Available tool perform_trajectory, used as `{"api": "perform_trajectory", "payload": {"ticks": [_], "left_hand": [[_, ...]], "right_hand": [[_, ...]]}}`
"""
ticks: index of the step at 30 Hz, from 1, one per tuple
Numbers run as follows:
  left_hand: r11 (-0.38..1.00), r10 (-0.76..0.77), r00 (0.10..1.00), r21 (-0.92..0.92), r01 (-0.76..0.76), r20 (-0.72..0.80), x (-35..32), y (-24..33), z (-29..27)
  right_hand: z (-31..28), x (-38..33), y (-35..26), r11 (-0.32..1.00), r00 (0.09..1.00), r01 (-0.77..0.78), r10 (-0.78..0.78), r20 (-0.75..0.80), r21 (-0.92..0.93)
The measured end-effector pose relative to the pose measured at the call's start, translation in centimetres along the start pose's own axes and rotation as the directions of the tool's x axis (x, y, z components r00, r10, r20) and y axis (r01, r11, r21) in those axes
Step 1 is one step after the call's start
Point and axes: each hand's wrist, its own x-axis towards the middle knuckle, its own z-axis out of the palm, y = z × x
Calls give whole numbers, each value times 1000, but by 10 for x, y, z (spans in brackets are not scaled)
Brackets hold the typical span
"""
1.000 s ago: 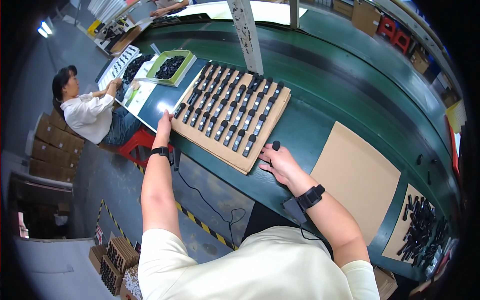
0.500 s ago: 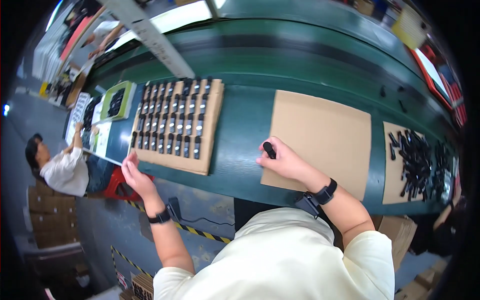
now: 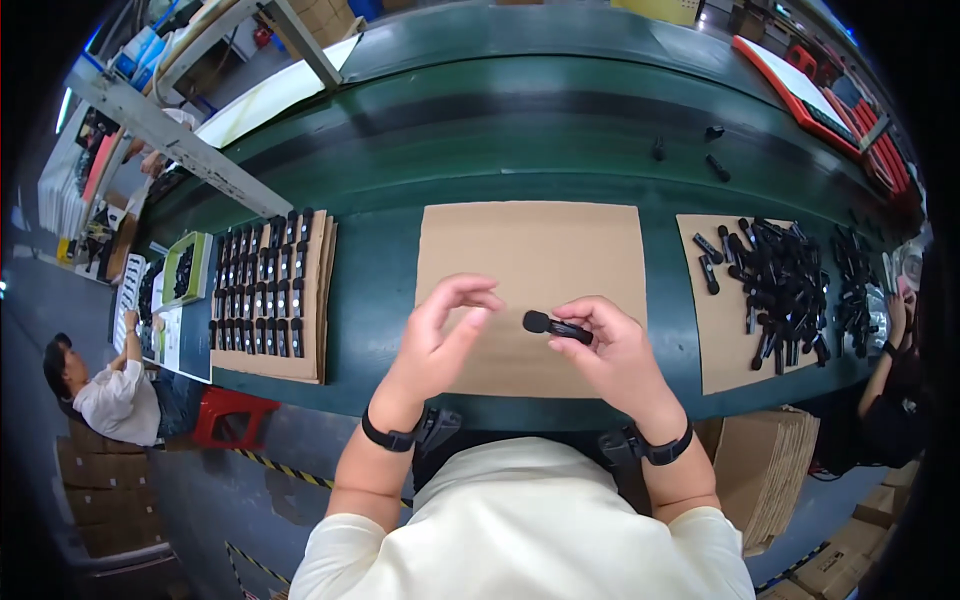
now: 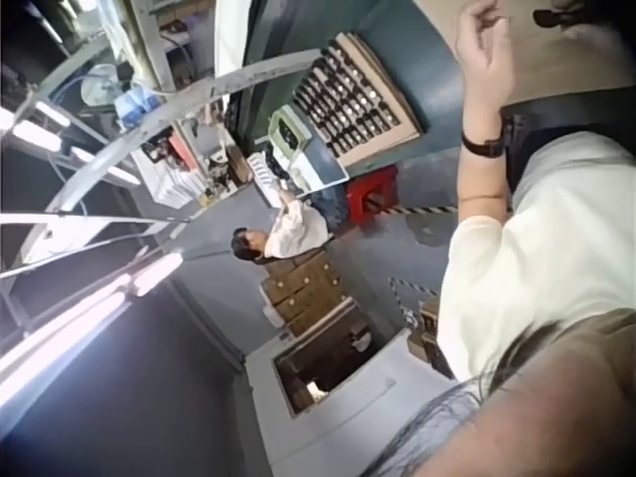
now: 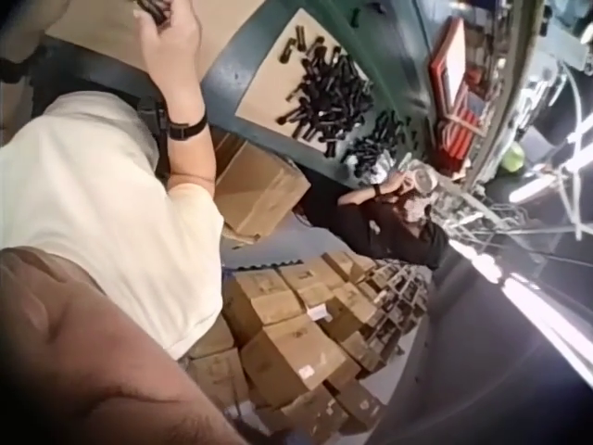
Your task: The person places a cardboard sheet on the table, picks up a microphone from a pile, and inspects it while pressing its buttons. They then place the microphone onto the cardboard sheet and repeat the process with several more microphones.
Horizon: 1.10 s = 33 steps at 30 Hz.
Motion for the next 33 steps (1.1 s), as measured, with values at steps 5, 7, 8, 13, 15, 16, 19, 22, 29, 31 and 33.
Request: {"api": "perform_trajectory", "payload": {"ticks": [5,7,8,13,15,16,19,22,29,31,33], "left_hand": [[974,-36,985,228,-4,169,34,11,15],[987,-2,995,158,-14,103,40,0,10],[996,30,999,87,-34,44,39,-6,7],[970,223,974,91,-226,36,63,-54,-1],[967,233,972,112,-228,-31,59,-76,-7],[969,229,972,102,-224,-44,60,-89,-8],[995,103,995,10,-103,-10,53,-120,-10],[991,120,993,62,-121,9,49,-120,-19],[982,159,987,93,-162,37,47,-111,-23],[977,180,983,107,-184,43,47,-107,-23],[973,195,980,120,-198,35,46,-102,-22]], "right_hand": [[-4,32,-15,976,995,100,-99,14,-195],[4,48,-15,986,993,106,-112,-40,-129],[12,55,-14,990,993,110,-115,-43,-92],[5,93,30,990,1000,3,-1,-12,144],[12,109,51,994,1000,-25,25,7,106],[12,113,62,996,999,-50,50,2,76],[21,117,82,972,988,-154,149,44,178],[23,113,82,962,970,-242,242,14,125],[17,108,77,962,968,-245,250,-30,120],[15,105,76,963,978,-208,210,6,171],[15,104,70,971,980,-195,197,-2,141]]}}
